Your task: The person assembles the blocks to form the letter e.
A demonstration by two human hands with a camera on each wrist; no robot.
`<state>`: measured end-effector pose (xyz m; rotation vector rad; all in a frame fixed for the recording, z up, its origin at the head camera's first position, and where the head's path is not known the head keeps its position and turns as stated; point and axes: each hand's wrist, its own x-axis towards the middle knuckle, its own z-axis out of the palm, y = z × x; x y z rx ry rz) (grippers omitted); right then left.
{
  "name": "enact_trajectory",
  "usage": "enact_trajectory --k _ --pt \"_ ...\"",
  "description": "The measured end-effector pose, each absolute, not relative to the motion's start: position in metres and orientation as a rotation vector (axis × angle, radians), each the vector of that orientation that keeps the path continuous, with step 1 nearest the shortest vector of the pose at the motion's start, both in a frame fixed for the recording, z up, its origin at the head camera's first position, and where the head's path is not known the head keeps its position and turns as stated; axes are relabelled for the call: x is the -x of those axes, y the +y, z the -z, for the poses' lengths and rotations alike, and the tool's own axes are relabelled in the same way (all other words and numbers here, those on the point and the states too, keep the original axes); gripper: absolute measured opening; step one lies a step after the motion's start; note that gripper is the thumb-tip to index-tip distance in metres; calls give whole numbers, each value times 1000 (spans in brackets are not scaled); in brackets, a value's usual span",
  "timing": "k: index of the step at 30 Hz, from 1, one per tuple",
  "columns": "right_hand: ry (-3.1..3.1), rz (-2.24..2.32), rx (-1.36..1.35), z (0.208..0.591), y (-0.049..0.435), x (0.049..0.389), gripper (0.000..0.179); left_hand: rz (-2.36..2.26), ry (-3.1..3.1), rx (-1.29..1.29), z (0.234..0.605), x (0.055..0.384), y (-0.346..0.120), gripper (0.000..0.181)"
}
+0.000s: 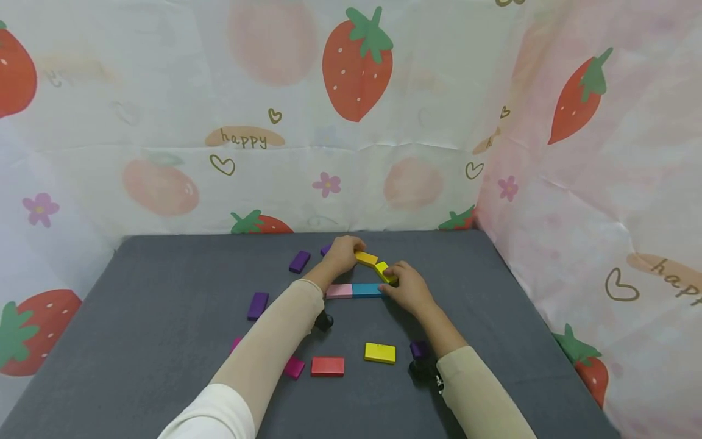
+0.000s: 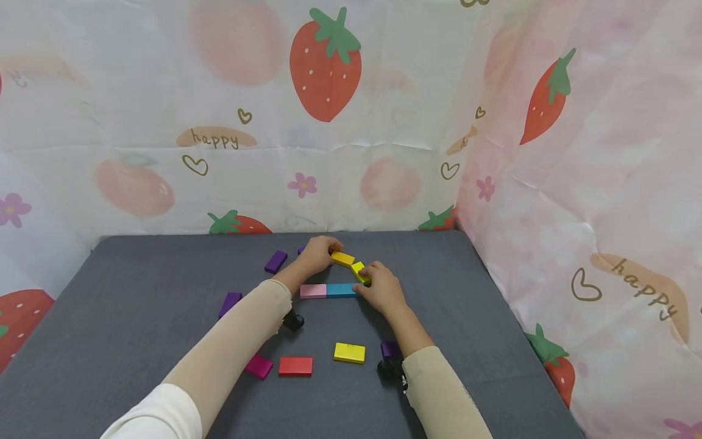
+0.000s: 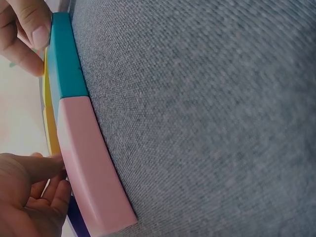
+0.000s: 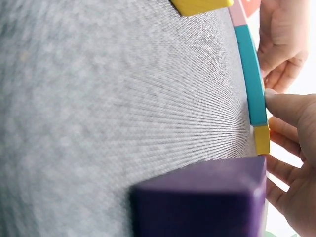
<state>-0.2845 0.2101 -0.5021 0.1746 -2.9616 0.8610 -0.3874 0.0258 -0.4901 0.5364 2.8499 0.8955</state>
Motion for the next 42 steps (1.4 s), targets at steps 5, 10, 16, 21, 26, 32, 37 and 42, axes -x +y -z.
enact_trajectory --k 5,10,16,21,26,32,37,42 --pt "-2966 -859 -165 502 210 285 42 -980 2816 -525 488 386 22 44" --pt "-2953 -846 -175 502 211 285 41 -1073 2783 -555 484 384 16 46" --pt "-2956 -849 -174 504 211 286 42 -1172 2731 -618 478 384 4 42" --pt "-2959 -859 -184 504 210 285 42 -1183 2750 -626 472 388 -14 44" --pt "-2949 -870 -210 503 211 282 41 -1142 2792 -591 470 395 -36 48" --pt "-2941 -873 -223 503 211 282 41 -1085 2815 -518 475 403 -57 51" --pt "-2942 -868 -228 505 211 282 42 -1007 2848 -538 480 406 -65 56" --pt "-2944 -866 -219 504 210 281 41 -970 2877 -558 487 409 -66 58"
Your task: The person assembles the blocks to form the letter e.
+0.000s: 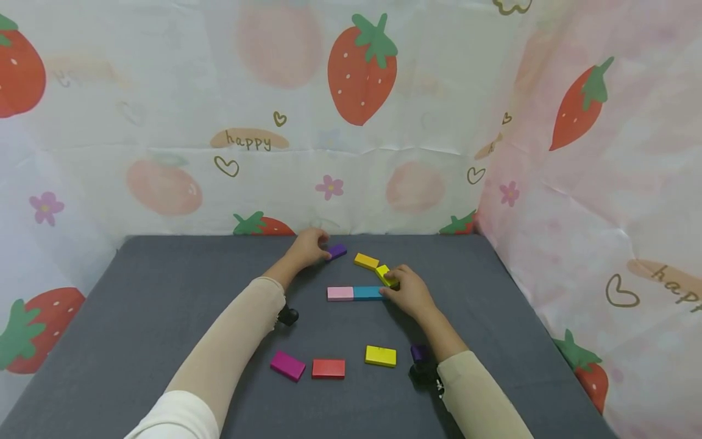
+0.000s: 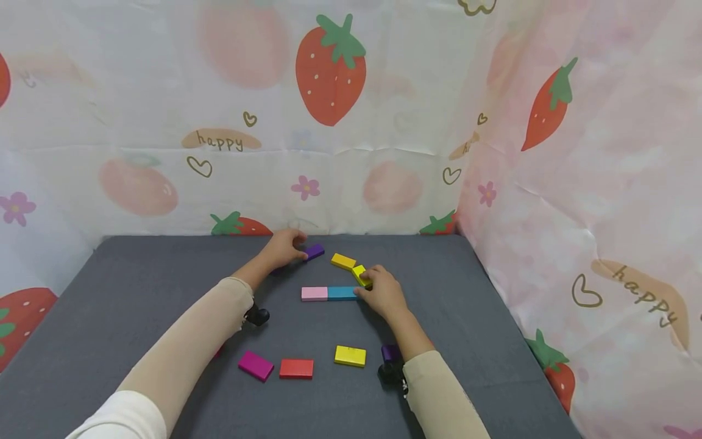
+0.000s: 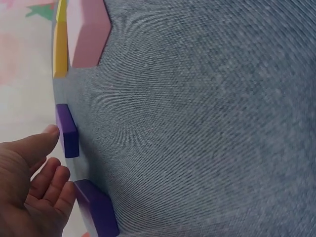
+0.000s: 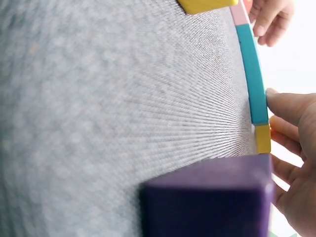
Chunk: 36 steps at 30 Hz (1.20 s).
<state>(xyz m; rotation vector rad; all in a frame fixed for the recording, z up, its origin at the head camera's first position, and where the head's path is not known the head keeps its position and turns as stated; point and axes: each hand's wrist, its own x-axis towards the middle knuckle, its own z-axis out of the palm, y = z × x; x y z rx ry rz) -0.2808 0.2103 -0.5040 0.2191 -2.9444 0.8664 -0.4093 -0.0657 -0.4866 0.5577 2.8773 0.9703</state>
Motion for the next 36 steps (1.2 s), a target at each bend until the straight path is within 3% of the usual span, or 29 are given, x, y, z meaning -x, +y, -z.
enact_trajectory --k 23,36 --pt "-2936 -871 -206 505 212 282 42 -995 2885 -452 499 402 -52 50" --pt "-2936 -872 -216 507 213 284 42 -993 2900 -527 495 404 -51 42"
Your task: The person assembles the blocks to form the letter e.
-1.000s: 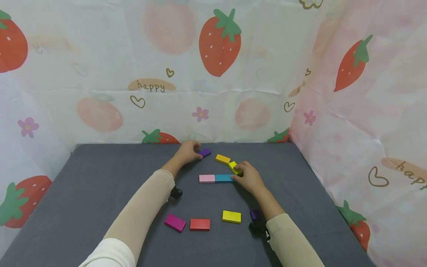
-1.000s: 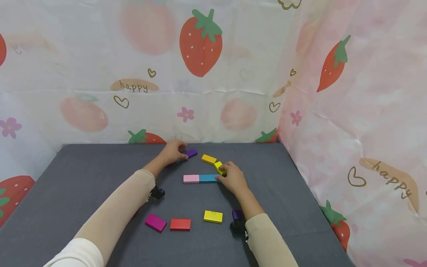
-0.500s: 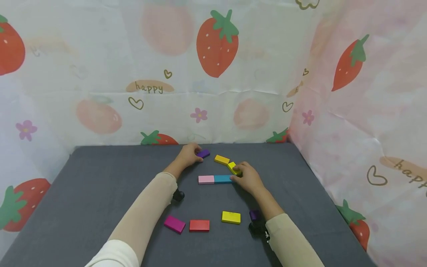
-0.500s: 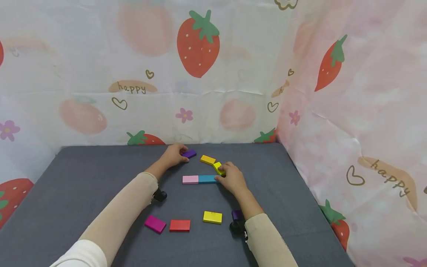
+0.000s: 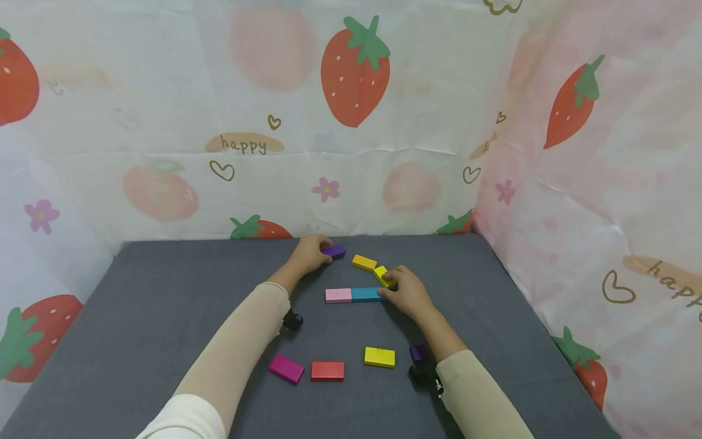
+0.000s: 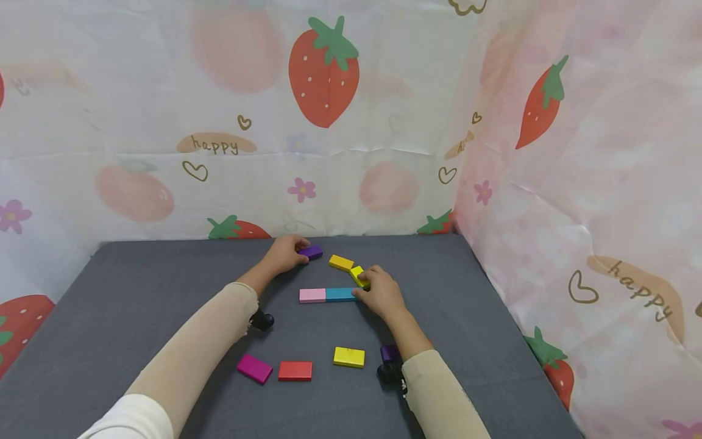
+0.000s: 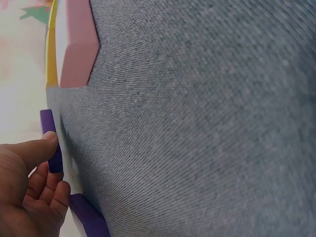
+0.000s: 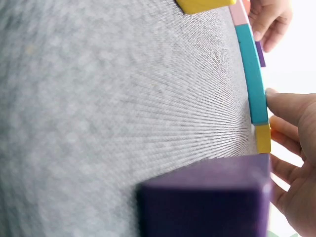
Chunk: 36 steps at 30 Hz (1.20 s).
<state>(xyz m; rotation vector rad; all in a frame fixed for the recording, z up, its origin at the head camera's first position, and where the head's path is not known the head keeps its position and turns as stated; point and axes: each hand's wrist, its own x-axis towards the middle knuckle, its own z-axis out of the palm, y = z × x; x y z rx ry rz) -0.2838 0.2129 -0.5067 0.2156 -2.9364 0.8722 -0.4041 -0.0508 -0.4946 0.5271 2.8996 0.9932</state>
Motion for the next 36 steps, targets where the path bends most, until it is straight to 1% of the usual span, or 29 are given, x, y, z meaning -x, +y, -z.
enact_trajectory --k 14,36 --pt "-2936 -865 -213 505 214 283 42 -953 2867 -589 488 395 -42 38" --pt "-2938 -867 -200 504 212 282 42 -950 2843 -508 494 391 -36 39"
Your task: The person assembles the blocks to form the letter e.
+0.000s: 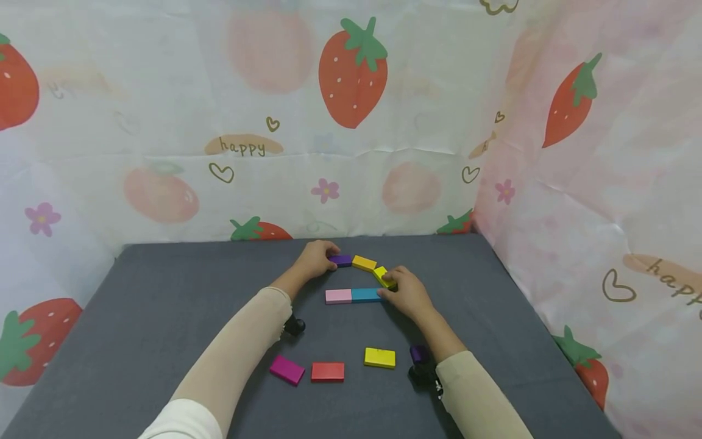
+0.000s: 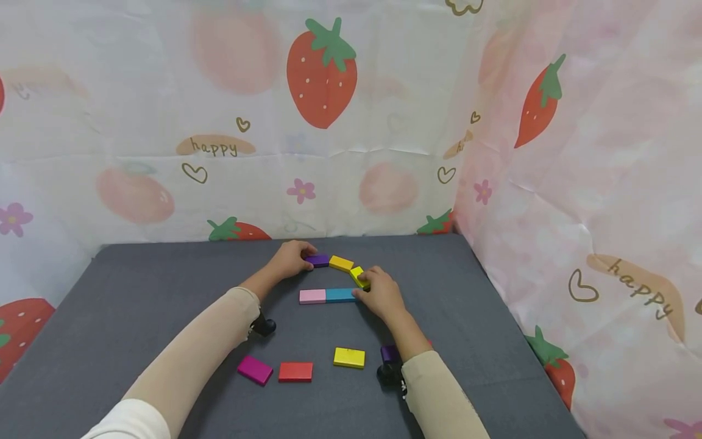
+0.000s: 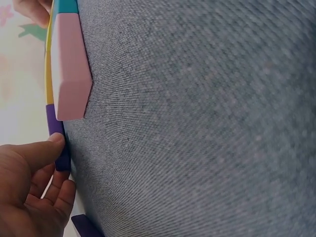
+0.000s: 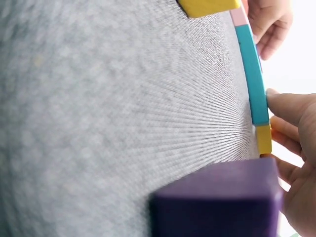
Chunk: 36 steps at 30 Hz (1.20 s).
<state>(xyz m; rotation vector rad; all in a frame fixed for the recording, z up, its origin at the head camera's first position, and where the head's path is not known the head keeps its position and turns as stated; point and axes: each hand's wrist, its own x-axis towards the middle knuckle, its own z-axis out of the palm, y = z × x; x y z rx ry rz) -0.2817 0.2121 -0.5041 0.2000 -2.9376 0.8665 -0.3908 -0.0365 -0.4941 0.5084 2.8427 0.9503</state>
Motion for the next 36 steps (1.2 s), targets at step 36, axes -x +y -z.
enact_trajectory --k 36 --pt "-2933 -847 -180 507 211 283 41 -932 2834 -487 497 389 -37 42"
